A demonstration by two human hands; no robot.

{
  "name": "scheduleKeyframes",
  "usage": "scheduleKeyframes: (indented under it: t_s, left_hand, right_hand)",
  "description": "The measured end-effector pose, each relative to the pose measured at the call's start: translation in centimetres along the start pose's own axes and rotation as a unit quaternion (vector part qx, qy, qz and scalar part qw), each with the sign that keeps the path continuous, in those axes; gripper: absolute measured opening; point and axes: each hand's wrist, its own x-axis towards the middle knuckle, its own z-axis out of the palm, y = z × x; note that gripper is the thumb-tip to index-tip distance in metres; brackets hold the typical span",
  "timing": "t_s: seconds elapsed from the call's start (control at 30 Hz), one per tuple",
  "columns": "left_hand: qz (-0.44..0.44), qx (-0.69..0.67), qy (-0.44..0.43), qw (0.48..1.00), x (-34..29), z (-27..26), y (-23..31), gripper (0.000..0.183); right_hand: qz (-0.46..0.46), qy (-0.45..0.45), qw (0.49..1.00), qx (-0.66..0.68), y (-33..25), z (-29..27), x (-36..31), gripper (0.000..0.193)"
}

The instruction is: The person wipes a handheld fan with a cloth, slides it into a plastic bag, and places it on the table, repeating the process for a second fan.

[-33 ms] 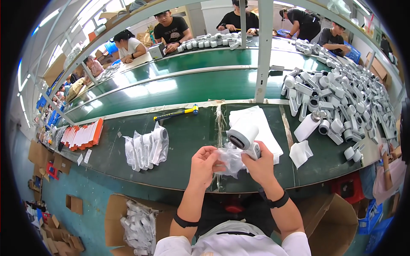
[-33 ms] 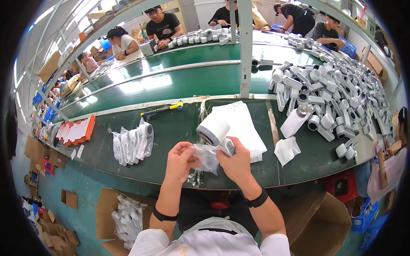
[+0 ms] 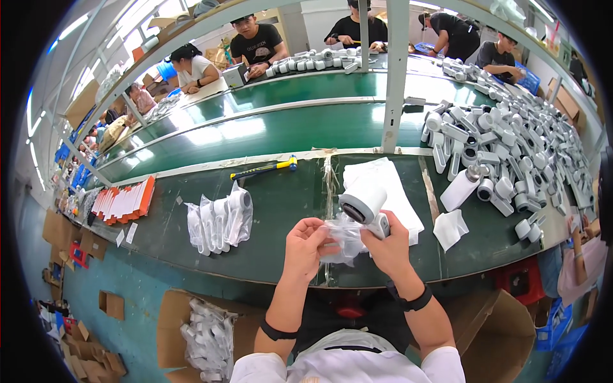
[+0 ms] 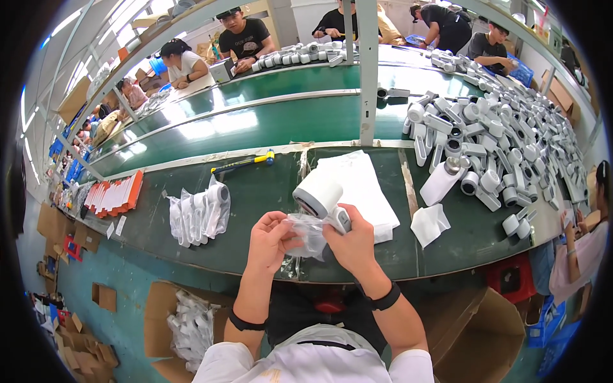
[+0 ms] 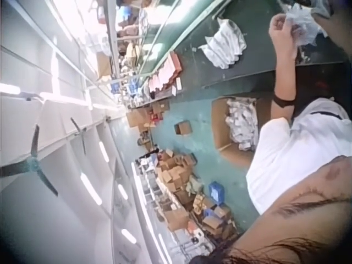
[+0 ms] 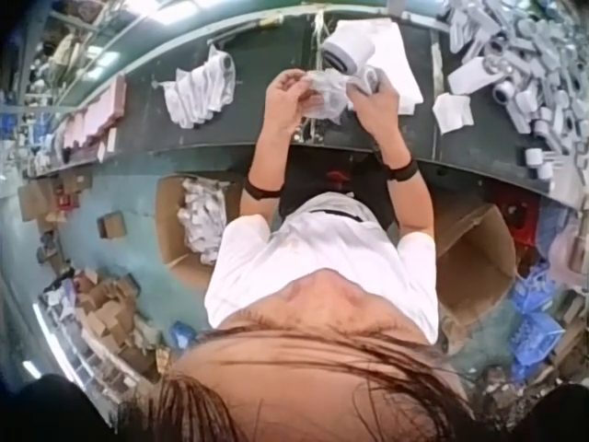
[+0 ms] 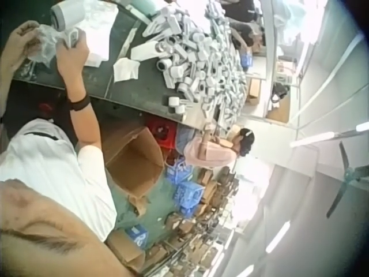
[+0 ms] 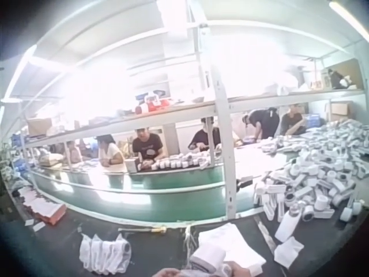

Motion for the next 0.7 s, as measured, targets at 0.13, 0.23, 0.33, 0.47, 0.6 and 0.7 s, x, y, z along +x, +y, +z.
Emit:
scheduleKeyframes:
  t_s: [0.13,0.23,0.33,0.47,0.6,0.7]
  left_hand:
    - [0.080,-0.101,0.014,0.992,0.4,-0.3,-0.7,0.020]
    - [0.127,-0.079,0.044,0.988,1.2,-1.0,-1.3,0.023]
    - [0.191,0.024,0.110,0.975,1.4,-1.1,-2.1,0.024]
    - [0.453,0.403,0.251,0.755,-0.6,-0.8,-2.3,0.024]
    - [0.459,0.406,0.080,0.786,-3.5,-3.4,-4.4,0.016]
    - [0.063,0.190,-0.001,0.980,-3.2,-1.7,-4.2,0.018]
  right_hand:
    - [-0.007,-0.006,1.000,-0.004,0.4,1.0,-0.3,0.033]
    - [-0.015,-0.001,1.000,-0.013,0.4,1.9,-0.6,0.033]
    - [-0.019,0.011,1.000,0.005,1.2,2.8,-0.8,0.034]
    - [0.018,0.016,0.999,-0.024,1.3,3.4,-0.6,0.035]
    - [0.020,0.040,0.999,-0.003,1.2,4.3,-0.4,0.036]
    - [0.027,0.038,0.999,0.011,1.4,4.8,-0.7,0.036]
